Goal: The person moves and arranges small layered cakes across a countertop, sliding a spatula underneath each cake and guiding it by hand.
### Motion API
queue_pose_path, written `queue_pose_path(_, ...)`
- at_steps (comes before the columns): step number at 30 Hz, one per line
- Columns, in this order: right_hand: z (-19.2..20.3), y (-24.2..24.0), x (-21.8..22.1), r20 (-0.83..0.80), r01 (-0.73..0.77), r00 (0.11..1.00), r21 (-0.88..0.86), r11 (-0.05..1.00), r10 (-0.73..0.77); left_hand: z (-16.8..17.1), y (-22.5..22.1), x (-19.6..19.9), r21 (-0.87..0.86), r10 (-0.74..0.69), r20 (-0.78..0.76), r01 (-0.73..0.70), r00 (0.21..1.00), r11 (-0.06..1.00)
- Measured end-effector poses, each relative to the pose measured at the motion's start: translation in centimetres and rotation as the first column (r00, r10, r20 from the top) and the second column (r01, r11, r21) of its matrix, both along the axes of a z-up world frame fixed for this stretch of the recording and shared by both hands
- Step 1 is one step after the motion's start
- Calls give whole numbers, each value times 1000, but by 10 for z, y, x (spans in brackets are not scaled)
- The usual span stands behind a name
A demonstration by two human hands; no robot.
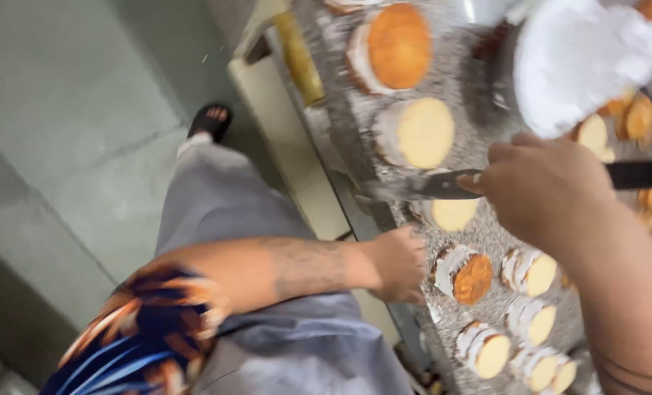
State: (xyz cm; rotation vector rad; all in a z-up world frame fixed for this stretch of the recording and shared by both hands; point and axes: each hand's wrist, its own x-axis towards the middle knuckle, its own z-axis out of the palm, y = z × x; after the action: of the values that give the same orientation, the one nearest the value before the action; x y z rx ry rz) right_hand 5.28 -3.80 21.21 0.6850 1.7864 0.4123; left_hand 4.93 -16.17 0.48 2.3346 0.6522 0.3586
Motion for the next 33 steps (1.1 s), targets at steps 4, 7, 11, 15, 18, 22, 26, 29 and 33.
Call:
queue_pose_path(4,29,-53,163,-756,546,498,-107,831,-425,-14,0,-55,-251,-35,40,44,999,967)
queue_pose_path(7,-77,-163,257,-917,625,-336,-389,677,-217,-20,8,-100,-352,196,71,-159,978,922)
queue_pose_path(11,-305,-264,213,-799,874,-480,-402,272,361,-14,22,-94,-362,254,14,-232,967,903)
queue_pose_path(15,-411,-291,154,-931,973,-224,-229,14,288,-11,28,-58,-306,-59,38,68,998,950)
queue_pose_path(18,-421,-349,117,-973,962,-227,-220,-164,-27,-7,30,-44,-329,-250,13,240,968,913)
queue_pose_path(22,-399,-430,83,-961,953,-253,-228,-198,-110,-3,30,-39,-409,-269,-33,233,962,882)
queue_pose_path(26,-344,-449,103,-903,907,-397,-413,-78,165,-5,26,-44,-457,-272,-88,204,958,866)
queue_pose_path(29,-319,-427,147,-807,781,-585,-535,-321,-78,2,27,-46,-441,-298,-93,229,950,867)
queue_pose_path(33,-322,-418,141,-213,149,-962,-933,-328,169,11,67,-61,-249,-325,-66,300,943,921)
